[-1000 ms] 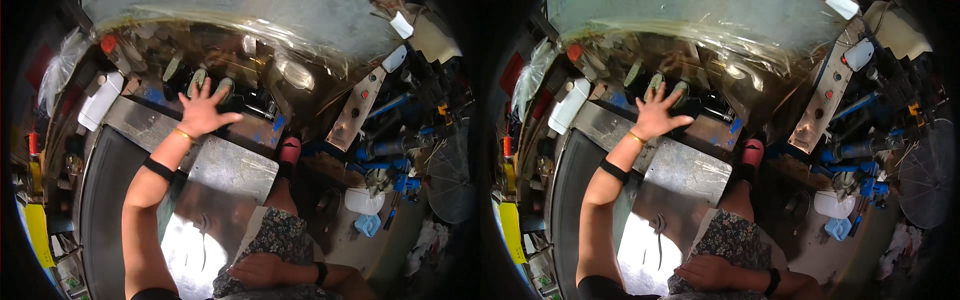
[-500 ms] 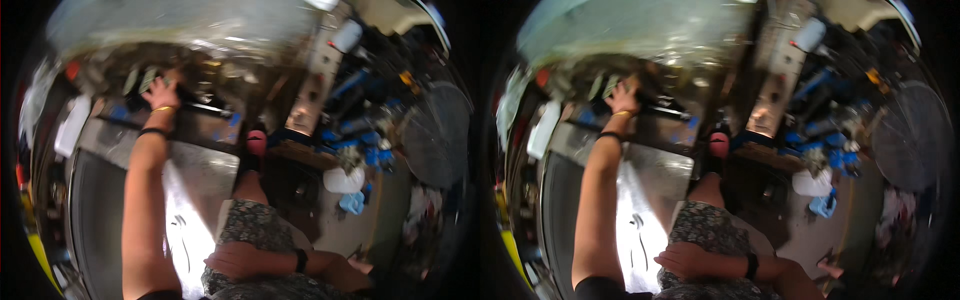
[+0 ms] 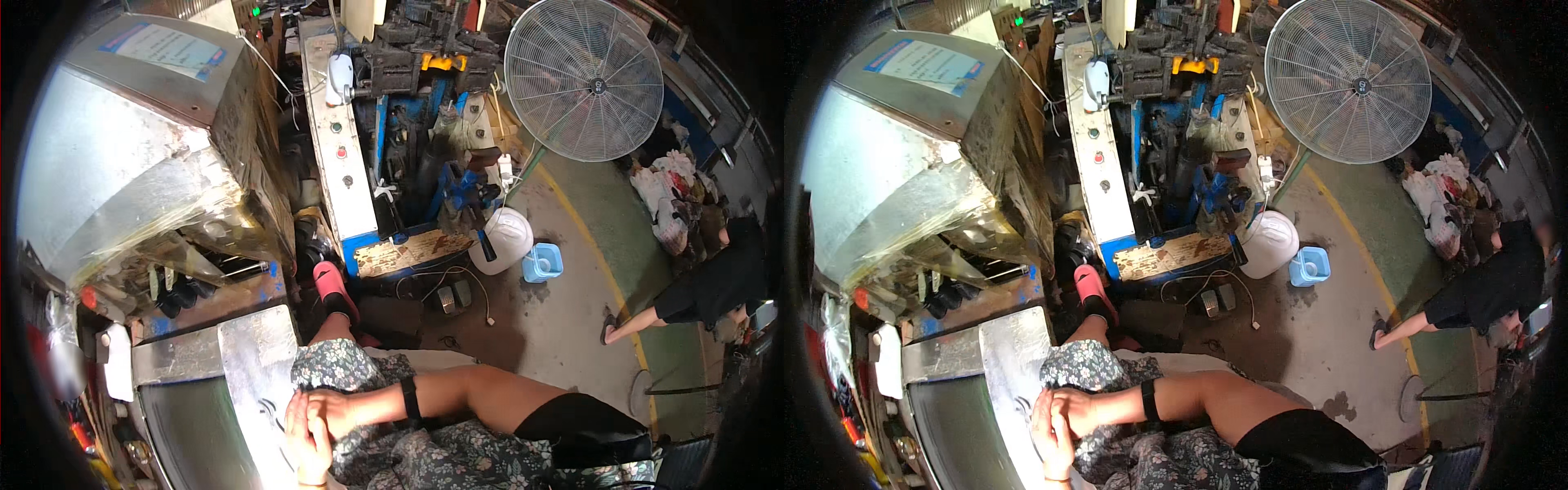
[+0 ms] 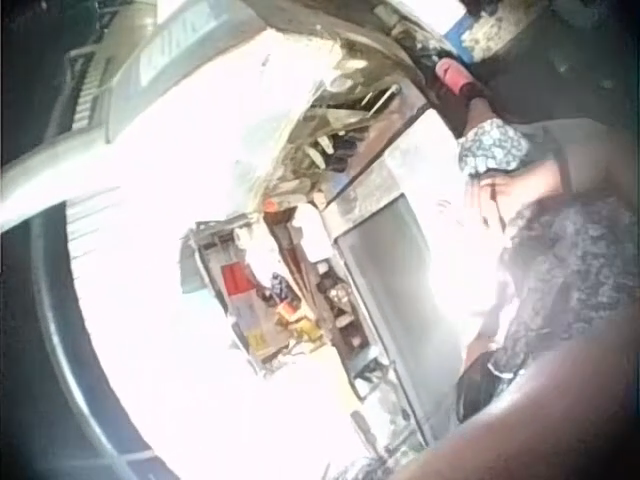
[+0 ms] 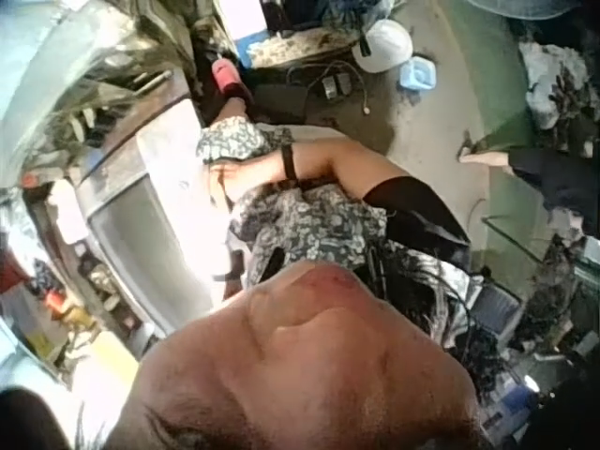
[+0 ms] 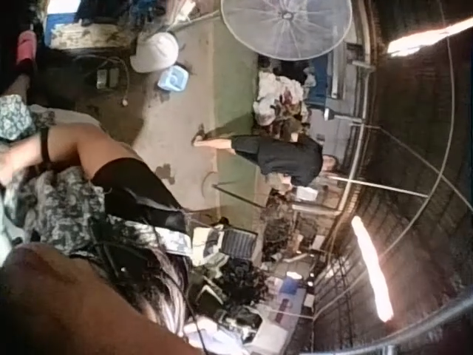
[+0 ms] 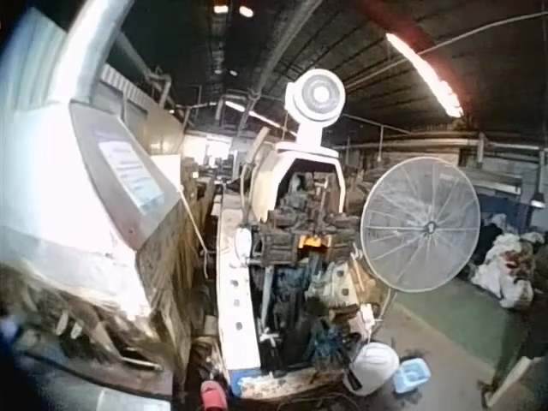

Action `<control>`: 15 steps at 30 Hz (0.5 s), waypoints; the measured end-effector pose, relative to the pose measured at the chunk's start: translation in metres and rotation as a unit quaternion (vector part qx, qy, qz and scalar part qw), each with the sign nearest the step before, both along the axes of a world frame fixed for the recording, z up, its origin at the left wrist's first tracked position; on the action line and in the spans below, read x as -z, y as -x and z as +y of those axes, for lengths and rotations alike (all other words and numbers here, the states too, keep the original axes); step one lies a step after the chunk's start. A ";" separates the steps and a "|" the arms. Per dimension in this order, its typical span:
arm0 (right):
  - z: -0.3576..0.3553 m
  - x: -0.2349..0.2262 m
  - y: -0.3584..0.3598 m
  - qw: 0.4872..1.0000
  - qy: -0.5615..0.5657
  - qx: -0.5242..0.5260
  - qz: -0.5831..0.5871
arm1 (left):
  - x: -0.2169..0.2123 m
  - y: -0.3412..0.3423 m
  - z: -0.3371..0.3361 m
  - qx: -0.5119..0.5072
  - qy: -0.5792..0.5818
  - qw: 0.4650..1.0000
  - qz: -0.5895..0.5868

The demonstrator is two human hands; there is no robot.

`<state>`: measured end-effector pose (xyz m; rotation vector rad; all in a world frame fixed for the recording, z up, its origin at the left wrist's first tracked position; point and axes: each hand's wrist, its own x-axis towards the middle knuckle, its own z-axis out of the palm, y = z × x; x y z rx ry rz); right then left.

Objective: Assembling and finishing leather shoes on a factory line.

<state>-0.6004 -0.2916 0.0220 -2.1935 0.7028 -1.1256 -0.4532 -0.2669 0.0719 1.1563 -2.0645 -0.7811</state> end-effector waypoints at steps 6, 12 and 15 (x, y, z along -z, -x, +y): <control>0.005 -0.013 0.005 0.983 -0.145 0.052 -0.101 | -0.008 0.008 0.027 -0.085 -0.021 0.994 -0.067; 0.046 -0.069 0.004 0.988 0.028 0.112 -0.098 | -0.038 -0.010 0.057 -0.206 0.081 0.967 -0.127; 0.070 -0.090 0.007 0.980 0.128 -0.131 0.079 | -0.013 0.022 0.114 -0.165 -0.173 0.971 -0.004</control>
